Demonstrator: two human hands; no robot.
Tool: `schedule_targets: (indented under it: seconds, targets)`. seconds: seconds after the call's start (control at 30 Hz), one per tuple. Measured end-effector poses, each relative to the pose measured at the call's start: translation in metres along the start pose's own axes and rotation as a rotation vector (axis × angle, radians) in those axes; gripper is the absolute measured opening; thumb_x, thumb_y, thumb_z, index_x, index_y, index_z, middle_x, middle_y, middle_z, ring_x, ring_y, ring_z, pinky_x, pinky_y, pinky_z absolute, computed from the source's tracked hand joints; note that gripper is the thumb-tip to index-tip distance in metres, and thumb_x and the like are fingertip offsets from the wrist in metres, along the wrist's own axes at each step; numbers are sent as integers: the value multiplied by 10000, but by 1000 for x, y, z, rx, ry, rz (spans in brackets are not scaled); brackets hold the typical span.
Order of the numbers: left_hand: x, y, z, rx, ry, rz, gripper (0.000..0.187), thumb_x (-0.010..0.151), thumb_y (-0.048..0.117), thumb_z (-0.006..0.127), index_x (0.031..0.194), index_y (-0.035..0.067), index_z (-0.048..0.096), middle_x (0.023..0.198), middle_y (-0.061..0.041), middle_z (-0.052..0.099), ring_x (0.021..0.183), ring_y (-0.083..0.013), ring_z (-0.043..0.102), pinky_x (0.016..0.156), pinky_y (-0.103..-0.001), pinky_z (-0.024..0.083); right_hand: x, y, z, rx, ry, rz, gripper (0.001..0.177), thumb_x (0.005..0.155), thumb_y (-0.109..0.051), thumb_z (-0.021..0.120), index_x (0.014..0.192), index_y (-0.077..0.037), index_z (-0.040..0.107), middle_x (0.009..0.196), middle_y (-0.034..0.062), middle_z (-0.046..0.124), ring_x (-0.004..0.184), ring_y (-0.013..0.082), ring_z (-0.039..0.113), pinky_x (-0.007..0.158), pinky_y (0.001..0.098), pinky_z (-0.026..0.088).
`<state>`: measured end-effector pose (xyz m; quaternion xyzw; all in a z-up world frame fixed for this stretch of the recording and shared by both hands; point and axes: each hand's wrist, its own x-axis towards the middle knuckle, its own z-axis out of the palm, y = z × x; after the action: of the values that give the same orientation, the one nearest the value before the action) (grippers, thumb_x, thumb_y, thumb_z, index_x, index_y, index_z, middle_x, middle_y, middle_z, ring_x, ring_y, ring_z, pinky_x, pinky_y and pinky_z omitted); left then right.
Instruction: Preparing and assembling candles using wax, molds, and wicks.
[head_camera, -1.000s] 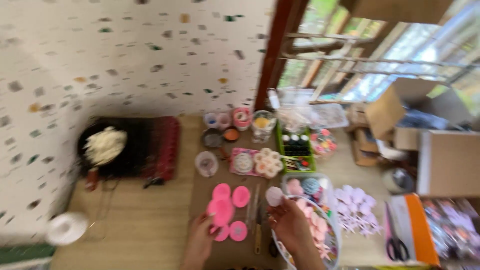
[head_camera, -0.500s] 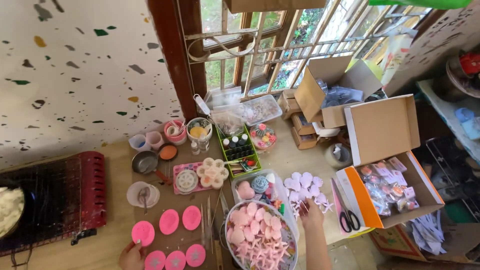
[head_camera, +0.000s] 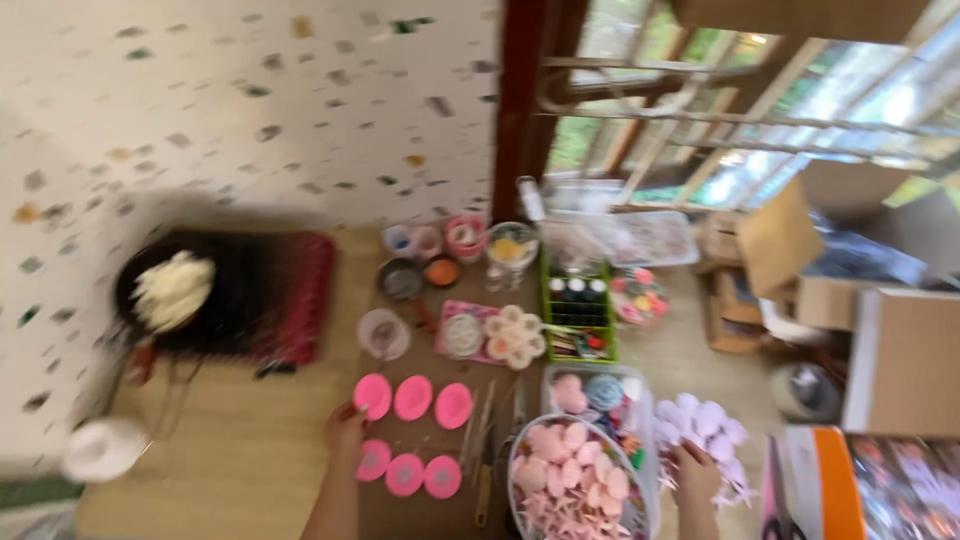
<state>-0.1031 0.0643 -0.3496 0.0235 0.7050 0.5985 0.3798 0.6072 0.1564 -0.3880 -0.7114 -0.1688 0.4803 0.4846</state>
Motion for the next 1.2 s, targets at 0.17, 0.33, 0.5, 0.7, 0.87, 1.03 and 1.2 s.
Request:
schedule_targets:
  seconds: [0.17,0.33,0.5,0.7,0.87,1.03,1.2]
  targets:
    - [1,-6,-1,155,76,96,359,790,-13,787,1146,3,746,968,-115,757,810,-203,699,680,-340,583,13,-14,-13,8,-19,-48,338,923,-22,665,1258,25,648,987,155,707,825,264,721,687,341,592]
    - [-1,-6,-1,628,166,250,322,786,130,807,1106,97,795,968,-109,795,871,-227,756,792,-359,588,23,-35,-14,-111,88,-232,337,874,82,691,1207,57,641,1050,121,690,869,226,711,732,324,613]
    - [-23,14,-3,580,176,292,247,822,154,752,1056,81,786,920,-124,783,854,-267,760,776,-398,582,-88,-114,63,-232,-23,-370,190,1055,-88,618,1166,65,640,947,166,724,786,218,699,685,312,566]
    - [-38,49,-6,639,120,334,208,1000,223,658,969,24,711,849,-177,732,806,-339,710,737,-468,537,-225,-74,252,-642,-452,-744,247,882,-78,694,1124,-86,745,774,92,711,683,185,660,613,315,527]
    - [-28,87,-10,599,-154,488,213,887,91,670,1084,27,623,967,-157,720,882,-320,710,777,-441,563,-343,-26,424,-776,-694,-861,357,757,-120,803,1095,-94,692,801,79,737,693,200,718,629,354,572]
    - [-1,130,9,692,-479,705,772,683,94,888,1347,-10,508,1312,-198,586,1236,-388,530,1044,-444,450,-401,-47,488,-692,-445,-923,238,903,-66,656,1134,-60,712,1011,160,715,857,313,703,721,383,558]
    - [14,174,48,671,-599,722,1079,537,133,979,1442,-11,408,1419,-207,489,1320,-418,435,1096,-477,385,-408,-28,456,-815,-257,-1073,268,928,-77,632,1187,-37,686,1112,199,696,961,378,681,801,419,548]
